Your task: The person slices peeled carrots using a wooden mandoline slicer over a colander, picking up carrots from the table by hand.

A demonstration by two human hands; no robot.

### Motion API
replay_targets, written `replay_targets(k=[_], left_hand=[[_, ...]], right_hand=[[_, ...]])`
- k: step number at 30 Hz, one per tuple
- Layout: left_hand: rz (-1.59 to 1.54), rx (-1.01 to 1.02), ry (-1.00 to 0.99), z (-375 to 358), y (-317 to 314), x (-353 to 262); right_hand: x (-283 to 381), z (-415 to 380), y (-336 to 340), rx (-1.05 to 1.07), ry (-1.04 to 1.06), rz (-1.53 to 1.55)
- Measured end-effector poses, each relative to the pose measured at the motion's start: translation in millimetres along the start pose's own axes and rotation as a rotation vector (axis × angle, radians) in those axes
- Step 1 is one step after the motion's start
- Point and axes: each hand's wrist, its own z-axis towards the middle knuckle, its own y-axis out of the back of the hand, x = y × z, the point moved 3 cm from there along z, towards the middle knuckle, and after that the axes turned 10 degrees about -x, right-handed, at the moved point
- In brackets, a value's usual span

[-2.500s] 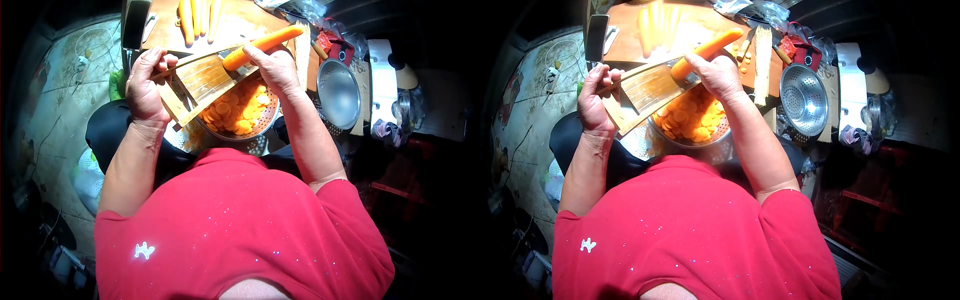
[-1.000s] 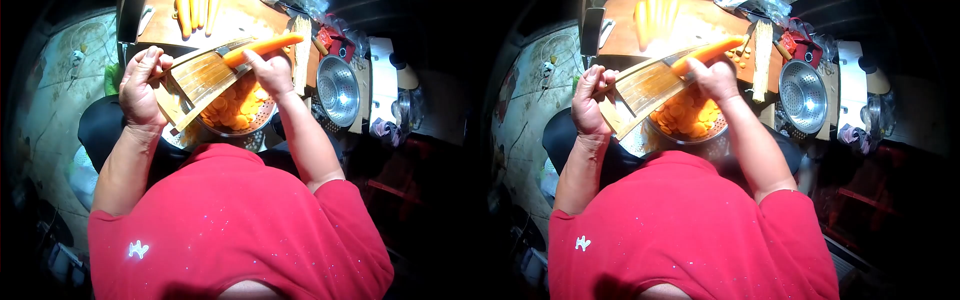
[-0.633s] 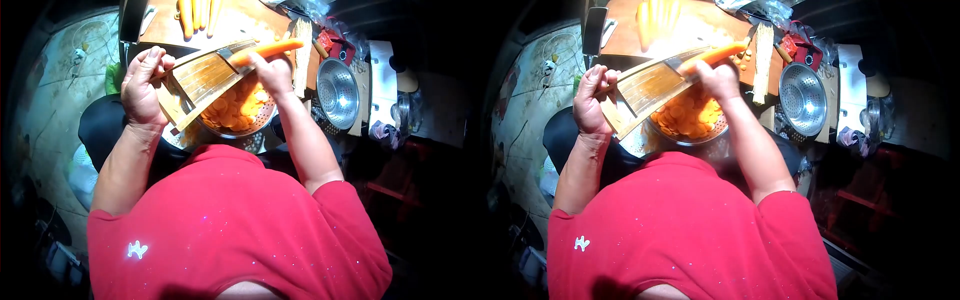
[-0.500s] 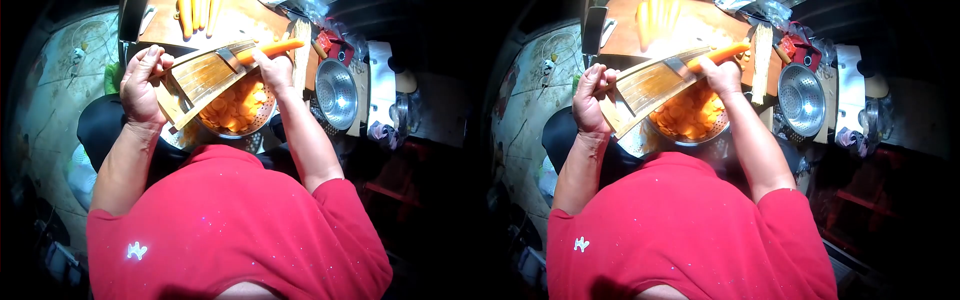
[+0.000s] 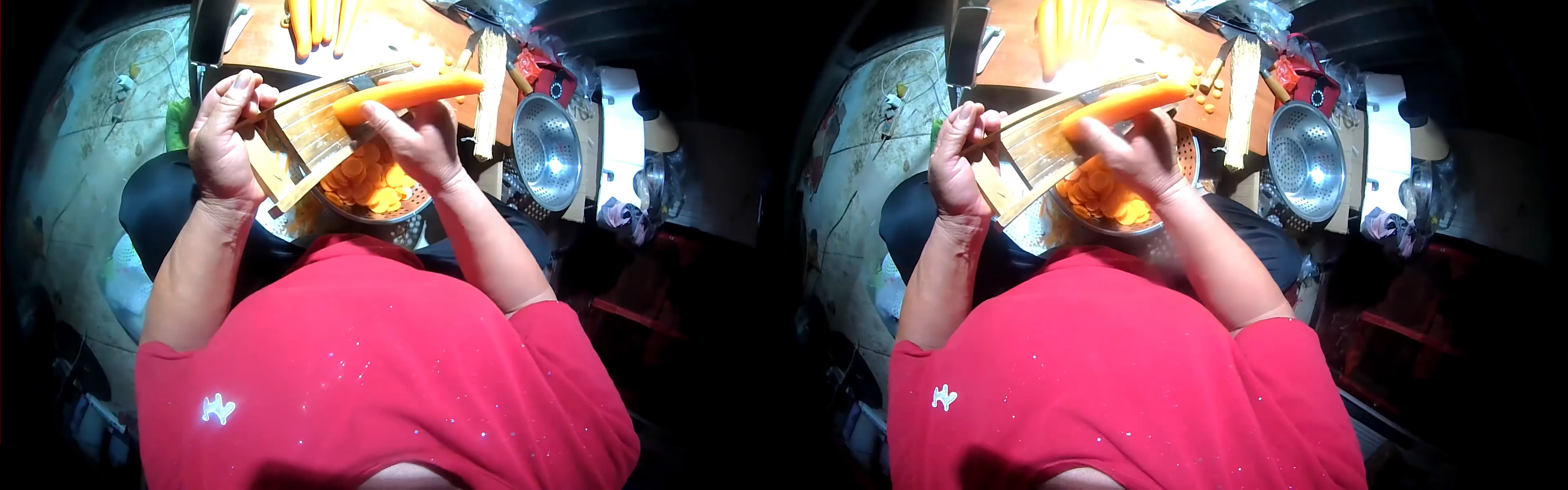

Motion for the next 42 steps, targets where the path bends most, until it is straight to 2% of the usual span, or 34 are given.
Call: replay_targets(k=[1, 2, 3, 5, 6, 7, 9, 10, 11, 13, 15, 16, 17, 19, 20, 21, 23, 24, 25, 27, 28, 31, 32, 33, 35, 37, 38, 39, 41, 42], left_hand=[[-0.010, 0.008, -0.005, -1.1, -0.2, 0.2], [-0.024, 0.017, -0.017, -0.9, -0.5, -0.6], [-0.023, 0.019, -0.020, 0.1, -0.7, -1.4], [0.011, -0.008, -0.019, 0.3, 0.7, -0.3], [0.011, -0.002, -0.010, 0.3, 0.8, -0.4], [0.008, -0.002, -0.012, -0.1, -0.6, -1.0], [0.020, -0.027, -0.020, -1.5, -0.8, -1.2], [0.019, -0.031, -0.018, -1.2, 0.0, -0.8], [-0.013, -0.004, -0.019, -0.8, 0.0, -1.1], [-0.040, 0.028, -0.018, -0.9, -0.6, 0.0], [-0.038, 0.011, -0.030, 0.8, 1.4, 1.5], [-0.037, 0.009, -0.030, 0.0, 2.5, 0.9], [-0.023, 0.002, -0.031, -0.7, 2.4, 0.7], [-0.018, -0.004, -0.043, 1.2, 0.2, -1.0], [-0.022, 0.001, -0.040, 0.3, -0.4, -0.8], [-0.025, 0.003, -0.032, -1.1, -0.2, -0.1], [-0.010, -0.002, -0.017, -2.0, -0.5, 0.1], [-0.014, 0.002, -0.012, -2.9, -0.4, 0.5], [-0.021, 0.006, -0.013, -2.3, -0.4, 0.1], [-0.027, 0.007, -0.031, -1.3, 0.6, 0.8], [-0.029, 0.015, -0.031, -1.4, 0.4, 1.1], [-0.039, 0.024, -0.034, -0.4, -1.4, -0.8], [-0.039, 0.025, -0.028, -1.3, -0.9, 0.0], [-0.040, 0.021, -0.027, -0.9, 0.0, 0.7], [-0.032, 0.025, -0.024, -0.5, 0.9, 0.7], [-0.045, 0.057, -0.019, -0.9, -0.8, -0.3], [-0.031, 0.044, -0.028, -0.3, 0.0, -0.2], [-0.017, 0.031, -0.033, -1.2, 0.3, 0.2], [-0.018, 0.035, -0.043, -0.9, -1.5, -0.9], [-0.017, 0.033, -0.045, -0.1, -1.9, -1.1]], right_hand=[[3.0, -4.0, -1.9, -0.051, 0.079, -0.007], [-8.1, 3.4, 2.0, 0.002, -0.015, -0.016], [-40.0, 9.2, 2.5, -0.029, -0.215, 0.105], [-62.8, 24.2, 13.7, -0.052, -0.436, -0.016], [-70.5, 27.0, 12.8, -0.127, -0.465, 0.050], [-76.5, 25.7, 13.3, -0.125, -0.462, 0.047], [-38.5, 16.6, 2.7, -0.016, -0.237, 0.090], [-12.3, 9.3, -0.4, 0.031, -0.108, -0.095], [2.3, 2.8, -5.3, 0.029, 0.090, -0.105], [-11.4, 2.1, -5.5, -0.009, 0.054, -0.112], [-40.8, 15.2, -4.3, 0.021, -0.212, 0.154], [-50.4, 20.9, 6.0, 0.053, -0.399, -0.122], [-55.3, 23.0, 9.1, -0.021, -0.431, -0.043], [-64.9, 22.4, 5.7, 0.018, -0.378, -0.024], [-51.6, 17.8, -3.1, -0.043, -0.220, 0.126], [-26.6, 9.3, -8.8, 0.059, -0.257, 0.212], [-4.6, -1.1, -10.1, -0.035, 0.185, -0.087], [-13.6, 1.1, -9.1, -0.030, 0.117, -0.042], [-40.1, 6.7, -10.3, 0.000, -0.194, 0.174], [-64.0, 20.1, 2.1, 0.023, -0.412, 0.109], [-75.3, 23.7, 6.9, -0.094, -0.463, 0.077], [-67.5, 17.6, 2.0, -0.032, -0.348, -0.080], [-33.4, 10.6, -7.6, -0.034, -0.208, 0.096], [-16.3, 3.4, -8.3, 0.044, -0.034, -0.130], [-14.3, -1.6, -10.8, 0.017, 0.049, -0.130], [-52.2, 8.4, -11.3, -0.013, -0.259, 0.198], [-39.9, 14.0, 0.3, 0.042, -0.424, -0.157], [-62.3, 20.7, 2.4, 0.012, -0.489, 0.017], [-59.7, 22.0, 2.3, -0.014, -0.481, -0.032], [-51.1, 20.7, -1.9, 0.004, -0.383, 0.016]])
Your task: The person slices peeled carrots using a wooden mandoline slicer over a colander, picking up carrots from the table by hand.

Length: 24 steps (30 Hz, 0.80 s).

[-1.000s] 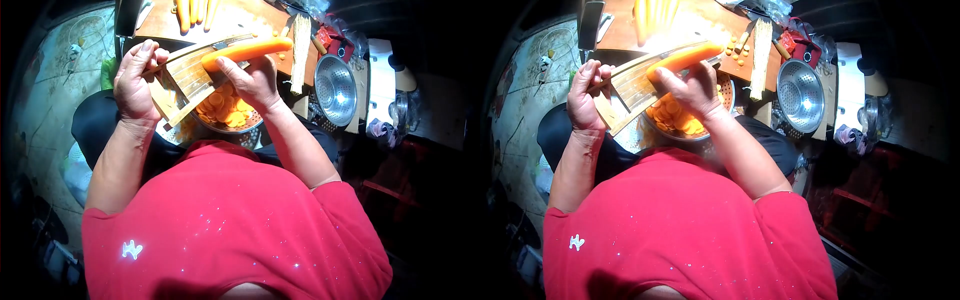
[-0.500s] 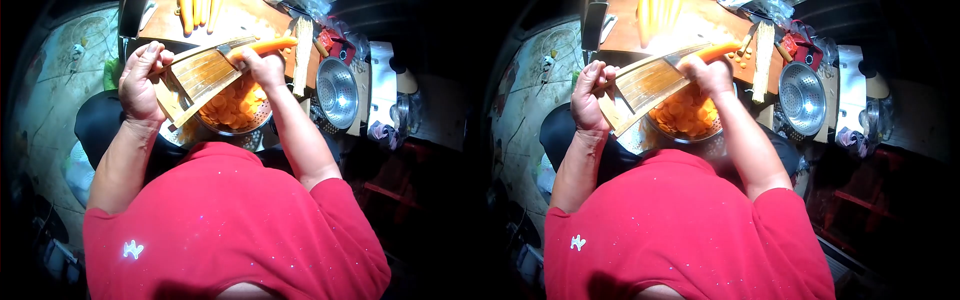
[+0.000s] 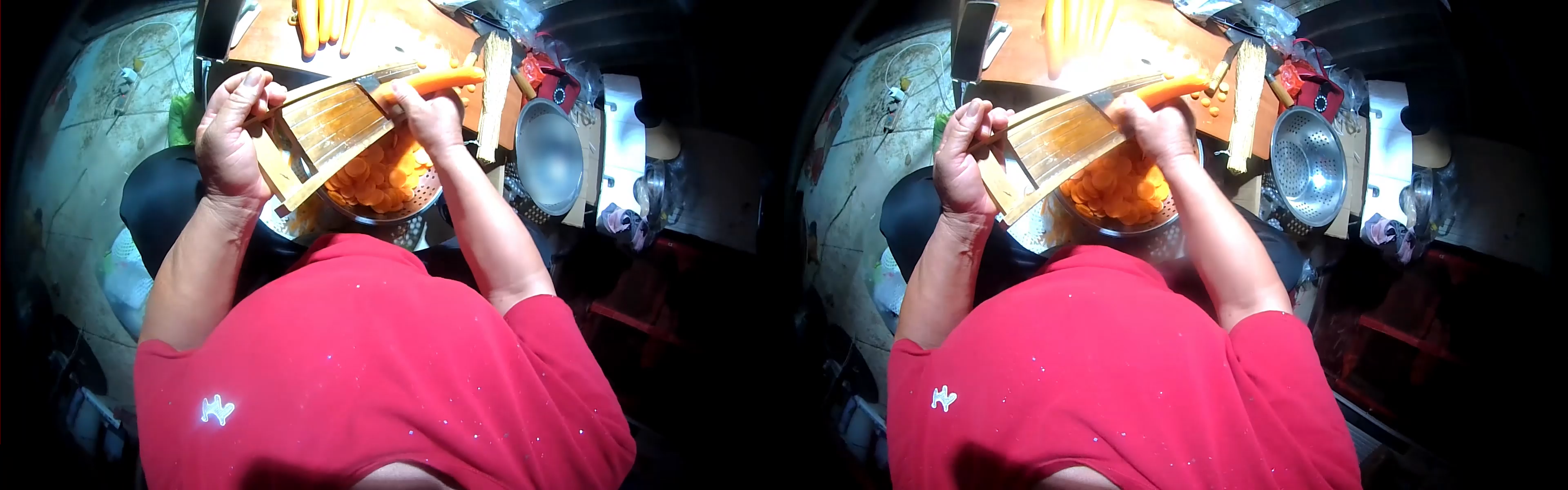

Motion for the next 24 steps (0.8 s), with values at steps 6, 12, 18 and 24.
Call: replay_targets(k=[6, 12, 18, 24], left_hand=[[-0.017, 0.007, 0.022, -0.5, 3.2, 3.2], [-0.003, -0.007, 0.009, -1.9, 4.1, 1.8], [-0.002, -0.001, 0.015, -1.4, 4.3, 2.9], [0.000, 0.004, 0.016, -0.5, 4.5, 2.4]], right_hand=[[17.8, -26.0, -9.5, -0.016, 0.250, -0.061], [-5.4, -9.9, -7.0, 0.026, -0.044, 0.101], [-15.2, -6.0, -10.6, -0.009, -0.002, 0.077], [-7.9, -11.9, -14.7, 0.033, 0.049, 0.178]])
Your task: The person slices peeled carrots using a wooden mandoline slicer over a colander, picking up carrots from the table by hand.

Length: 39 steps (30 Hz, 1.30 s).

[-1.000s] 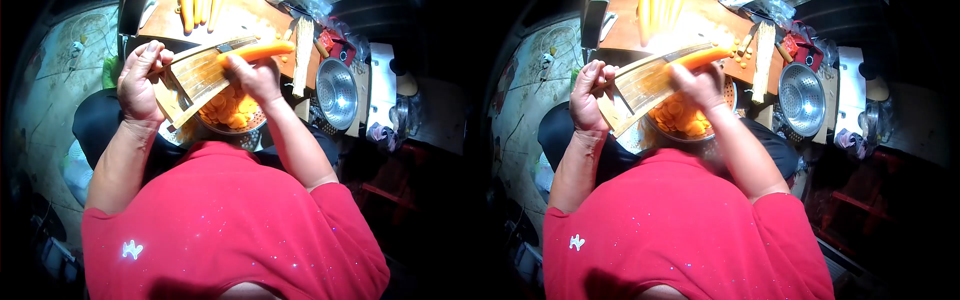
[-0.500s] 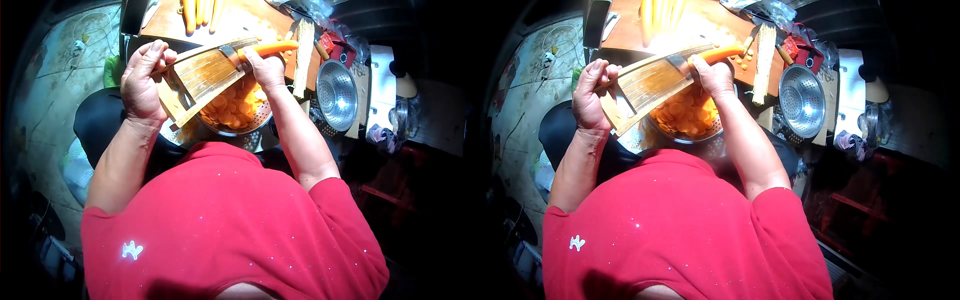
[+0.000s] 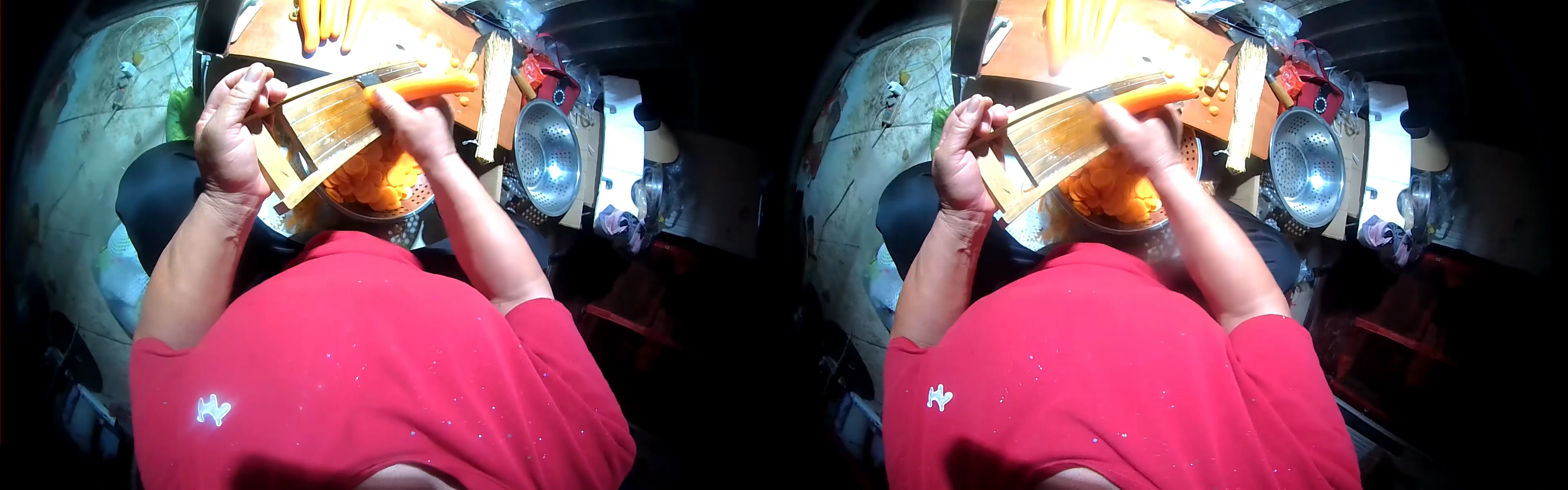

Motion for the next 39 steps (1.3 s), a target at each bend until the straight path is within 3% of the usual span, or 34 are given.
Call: replay_targets(k=[1, 3, 5, 6, 7, 9, 10, 11, 13, 14, 15, 17, 18, 19, 22, 23, 27, 28, 29, 31, 39], left_hand=[[0.001, -0.002, 0.005, -0.5, 0.0, 0.9], [-0.027, -0.001, 0.008, -1.7, -1.1, 0.8], [-0.005, -0.009, 0.002, -0.1, -0.3, -0.3], [-0.003, -0.005, 0.001, 0.0, 0.1, -0.2], [-0.002, 0.000, 0.003, -0.6, -0.4, 0.1], [-0.014, 0.006, -0.004, 0.4, -2.5, -1.0], [-0.015, 0.002, -0.002, 0.0, -2.4, -1.1], [-0.014, -0.004, 0.001, -0.7, -1.6, -0.3], [-0.030, 0.008, 0.017, -1.7, -1.3, 0.8], [-0.032, 0.000, 0.024, -2.9, -1.6, 0.8], [-0.035, -0.007, 0.025, -2.6, -2.0, 0.0], [-0.005, -0.034, 0.010, -1.3, -1.2, 0.5], [-0.012, -0.020, 0.009, -1.9, -1.5, 0.6], [-0.023, -0.006, 0.006, -1.5, -2.6, 0.4], [-0.035, -0.014, 0.021, -0.1, -1.0, 0.7], [-0.035, -0.016, 0.024, 0.0, -0.8, 1.5], [-0.048, 0.005, 0.026, 0.3, -0.7, 0.5], [-0.036, 0.002, 0.020, -0.4, -0.3, 1.4], [-0.036, 0.003, 0.025, -2.1, 0.0, 2.7], [-0.038, -0.002, 0.010, 0.6, 0.7, 1.9], [-0.008, 0.009, 0.001, 2.4, -1.7, -0.2]], right_hand=[[17.2, -14.5, -4.8, 0.004, 0.216, -0.237], [21.8, -20.7, -4.8, 0.007, 0.204, -0.278], [-14.6, 6.6, 4.1, -0.046, 0.061, 0.006], [-6.3, 10.7, 13.3, -0.058, -0.076, -0.240], [-26.2, 22.8, 20.6, -0.047, -0.164, -0.144], [-18.3, 18.0, 14.4, -0.065, -0.130, -0.153], [-10.7, 7.6, 7.4, -0.033, -0.104, -0.074], [5.7, -4.4, -1.3, -0.050, 0.092, -0.060], [30.3, -24.6, -7.6, -0.022, 0.316, -0.399], [22.8, -21.0, -5.6, -0.033, 0.299, -0.305], [11.5, -12.7, -4.1, -0.054, 0.122, -0.072], [-7.9, 7.6, 10.6, -0.055, -0.063, -0.218], [-16.1, 17.9, 14.8, -0.045, -0.174, -0.101], [-24.4, 19.2, 17.0, -0.045, -0.172, -0.101], [7.3, -7.6, -3.8, -0.076, 0.146, -0.130], [18.1, -17.8, -8.2, -0.007, 0.241, -0.290], [2.2, -3.8, -0.9, -0.080, 0.158, -0.199], [2.0, 2.2, 3.0, -0.135, 0.236, -0.347], [-5.5, 9.6, 6.8, -0.110, 0.069, -0.335], [-12.3, 18.7, 14.2, -0.135, -0.049, -0.366], [-16.6, 18.4, 21.2, -0.144, -0.085, -0.315]])
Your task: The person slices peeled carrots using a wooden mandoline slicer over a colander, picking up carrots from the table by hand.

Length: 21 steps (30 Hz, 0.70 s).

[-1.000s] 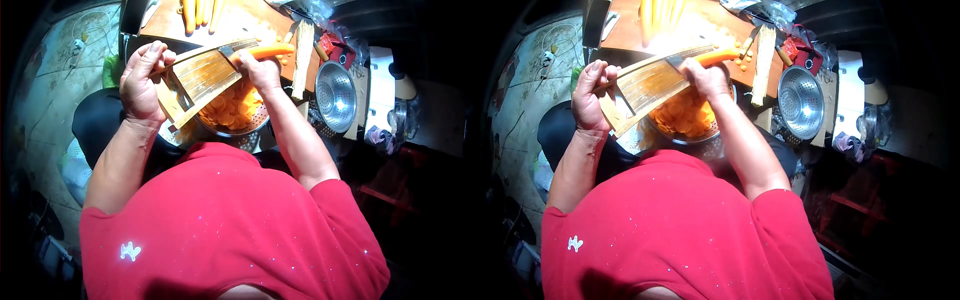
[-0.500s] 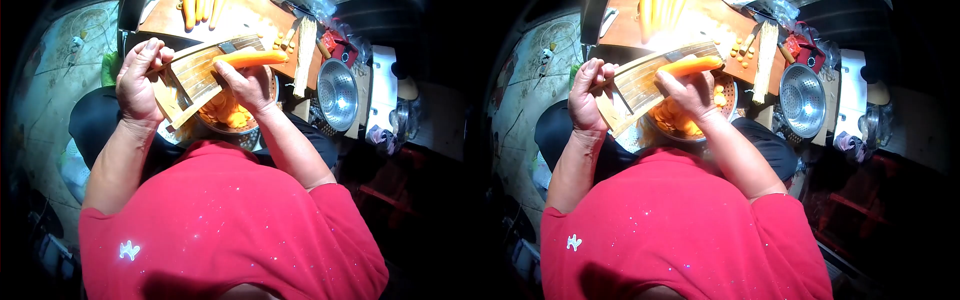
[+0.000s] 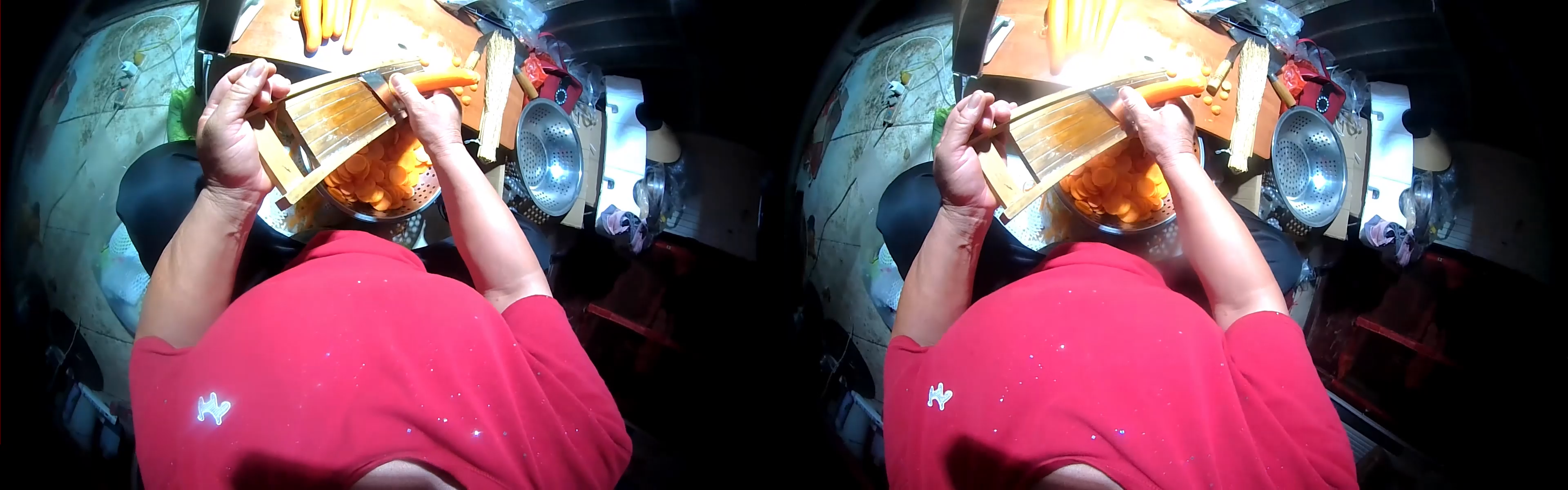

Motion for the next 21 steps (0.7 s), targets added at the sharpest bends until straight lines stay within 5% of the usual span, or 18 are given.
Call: replay_targets(k=[5, 12, 16, 21], left_hand=[[-0.001, -0.001, 0.007, 1.1, 0.3, -0.1], [0.003, -0.014, 0.003, 2.3, 0.9, 0.2], [-0.025, -0.024, 0.012, -0.4, 0.4, 0.1], [-0.011, -0.011, 0.016, -1.7, 2.0, 0.9]], right_hand=[[5.9, 1.1, 12.2, -0.059, 0.039, 0.412], [30.2, -9.0, 17.8, -0.018, 0.156, 0.226], [70.0, -60.4, 9.3, 0.156, 0.472, 0.150], [20.1, 4.2, 11.1, 0.037, 0.284, 0.234]])
